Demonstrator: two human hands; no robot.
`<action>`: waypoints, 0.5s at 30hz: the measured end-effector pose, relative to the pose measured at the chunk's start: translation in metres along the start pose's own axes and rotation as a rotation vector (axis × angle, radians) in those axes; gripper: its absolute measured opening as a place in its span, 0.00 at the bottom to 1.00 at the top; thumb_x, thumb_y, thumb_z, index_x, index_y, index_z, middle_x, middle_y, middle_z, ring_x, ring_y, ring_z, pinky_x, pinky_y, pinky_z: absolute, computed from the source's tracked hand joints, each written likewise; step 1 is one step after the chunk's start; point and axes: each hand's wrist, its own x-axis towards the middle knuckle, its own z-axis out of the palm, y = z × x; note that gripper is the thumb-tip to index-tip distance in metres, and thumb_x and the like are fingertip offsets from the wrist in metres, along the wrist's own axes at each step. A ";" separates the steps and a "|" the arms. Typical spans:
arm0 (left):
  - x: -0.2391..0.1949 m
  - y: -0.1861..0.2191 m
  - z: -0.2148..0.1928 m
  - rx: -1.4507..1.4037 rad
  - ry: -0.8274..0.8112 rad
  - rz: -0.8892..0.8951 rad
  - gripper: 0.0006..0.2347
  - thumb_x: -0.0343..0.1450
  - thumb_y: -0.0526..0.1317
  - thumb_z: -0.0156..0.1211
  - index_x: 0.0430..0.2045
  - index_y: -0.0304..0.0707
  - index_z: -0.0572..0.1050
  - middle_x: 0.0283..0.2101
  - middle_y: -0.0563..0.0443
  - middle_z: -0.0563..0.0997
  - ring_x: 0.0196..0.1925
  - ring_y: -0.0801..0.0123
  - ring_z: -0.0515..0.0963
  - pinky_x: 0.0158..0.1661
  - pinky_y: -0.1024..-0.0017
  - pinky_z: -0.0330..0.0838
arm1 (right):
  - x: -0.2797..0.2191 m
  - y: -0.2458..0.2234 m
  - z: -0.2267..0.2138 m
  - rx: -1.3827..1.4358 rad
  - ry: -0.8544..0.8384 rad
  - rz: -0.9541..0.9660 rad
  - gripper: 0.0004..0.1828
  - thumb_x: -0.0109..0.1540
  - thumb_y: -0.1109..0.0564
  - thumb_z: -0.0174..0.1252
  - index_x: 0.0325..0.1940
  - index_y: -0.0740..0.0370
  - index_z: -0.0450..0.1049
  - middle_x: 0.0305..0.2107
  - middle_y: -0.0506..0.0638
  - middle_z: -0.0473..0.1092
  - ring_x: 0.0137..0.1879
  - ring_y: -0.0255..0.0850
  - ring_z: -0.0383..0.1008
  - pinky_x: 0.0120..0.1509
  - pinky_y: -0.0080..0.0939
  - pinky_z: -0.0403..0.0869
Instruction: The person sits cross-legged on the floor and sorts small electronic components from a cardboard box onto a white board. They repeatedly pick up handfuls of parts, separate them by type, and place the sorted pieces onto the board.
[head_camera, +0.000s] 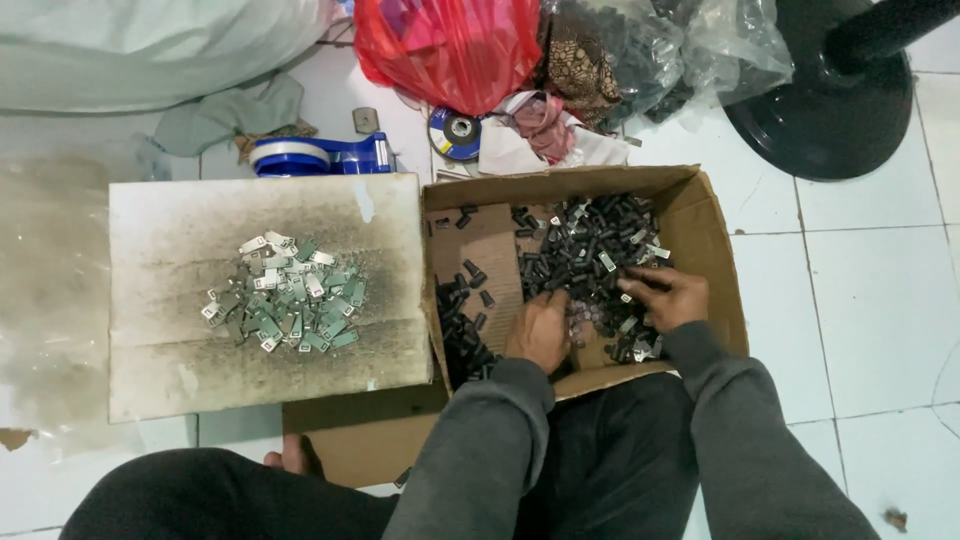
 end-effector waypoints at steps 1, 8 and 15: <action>-0.002 0.000 0.000 -0.001 -0.006 0.004 0.21 0.66 0.34 0.69 0.52 0.28 0.71 0.49 0.31 0.78 0.52 0.42 0.81 0.47 0.53 0.82 | 0.001 0.005 0.004 -0.002 0.004 0.005 0.12 0.63 0.56 0.75 0.51 0.55 0.85 0.40 0.59 0.79 0.49 0.63 0.79 0.46 0.59 0.85; -0.001 0.004 -0.005 -0.100 0.086 0.043 0.09 0.70 0.34 0.56 0.42 0.32 0.75 0.38 0.35 0.80 0.42 0.45 0.84 0.38 0.54 0.82 | 0.010 0.023 0.005 0.349 0.169 0.203 0.24 0.58 0.57 0.81 0.53 0.69 0.79 0.36 0.66 0.77 0.39 0.48 0.81 0.37 0.45 0.84; 0.000 0.009 -0.002 0.062 0.095 0.024 0.09 0.68 0.37 0.57 0.39 0.35 0.74 0.38 0.42 0.80 0.39 0.58 0.85 0.36 0.65 0.83 | 0.016 0.002 -0.003 0.896 0.099 0.622 0.09 0.73 0.48 0.59 0.43 0.53 0.71 0.32 0.44 0.65 0.36 0.36 0.67 0.33 0.34 0.63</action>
